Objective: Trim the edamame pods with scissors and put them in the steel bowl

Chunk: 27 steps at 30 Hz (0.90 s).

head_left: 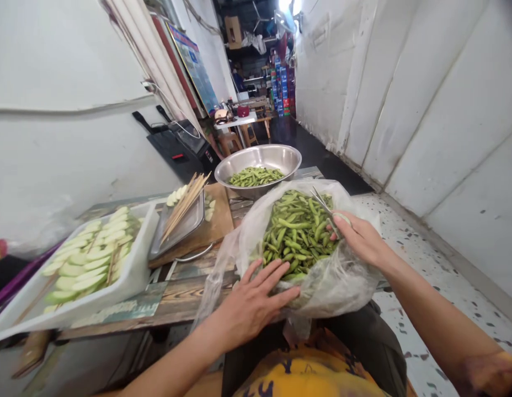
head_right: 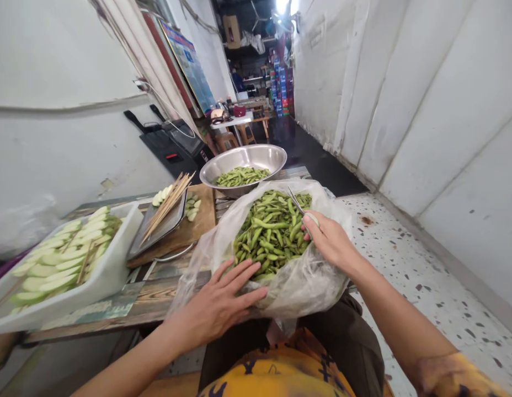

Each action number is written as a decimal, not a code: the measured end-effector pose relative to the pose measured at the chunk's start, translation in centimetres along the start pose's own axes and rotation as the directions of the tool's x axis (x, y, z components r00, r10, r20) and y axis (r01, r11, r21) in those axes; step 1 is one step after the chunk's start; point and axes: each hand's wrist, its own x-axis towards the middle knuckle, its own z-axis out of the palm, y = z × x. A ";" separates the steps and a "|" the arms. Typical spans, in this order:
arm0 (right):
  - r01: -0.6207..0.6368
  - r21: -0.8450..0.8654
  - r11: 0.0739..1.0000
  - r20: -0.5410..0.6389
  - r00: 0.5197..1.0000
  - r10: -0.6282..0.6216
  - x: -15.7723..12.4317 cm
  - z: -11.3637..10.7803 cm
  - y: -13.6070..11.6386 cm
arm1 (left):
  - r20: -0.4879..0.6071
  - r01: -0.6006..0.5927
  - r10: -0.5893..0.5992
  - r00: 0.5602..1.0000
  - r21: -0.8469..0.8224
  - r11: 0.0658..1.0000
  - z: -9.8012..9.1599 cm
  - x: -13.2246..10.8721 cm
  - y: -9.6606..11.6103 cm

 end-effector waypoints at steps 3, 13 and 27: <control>0.018 0.005 1.000 0.006 1.000 -0.018 0.0 0.1 0.2 | -0.186 0.125 -0.115 0.976 0.042 0.991 4.2 -1.2 -2.4; -0.235 0.455 0.859 0.075 0.971 0.226 0.7 0.1 -1.8 | -0.082 0.127 -0.131 0.988 -0.055 0.990 1.7 -1.5 -4.4; -0.280 0.304 0.910 0.228 0.950 0.216 2.3 0.2 -2.0 | -0.194 0.157 -0.143 0.971 0.058 0.986 -2.3 11.8 -6.3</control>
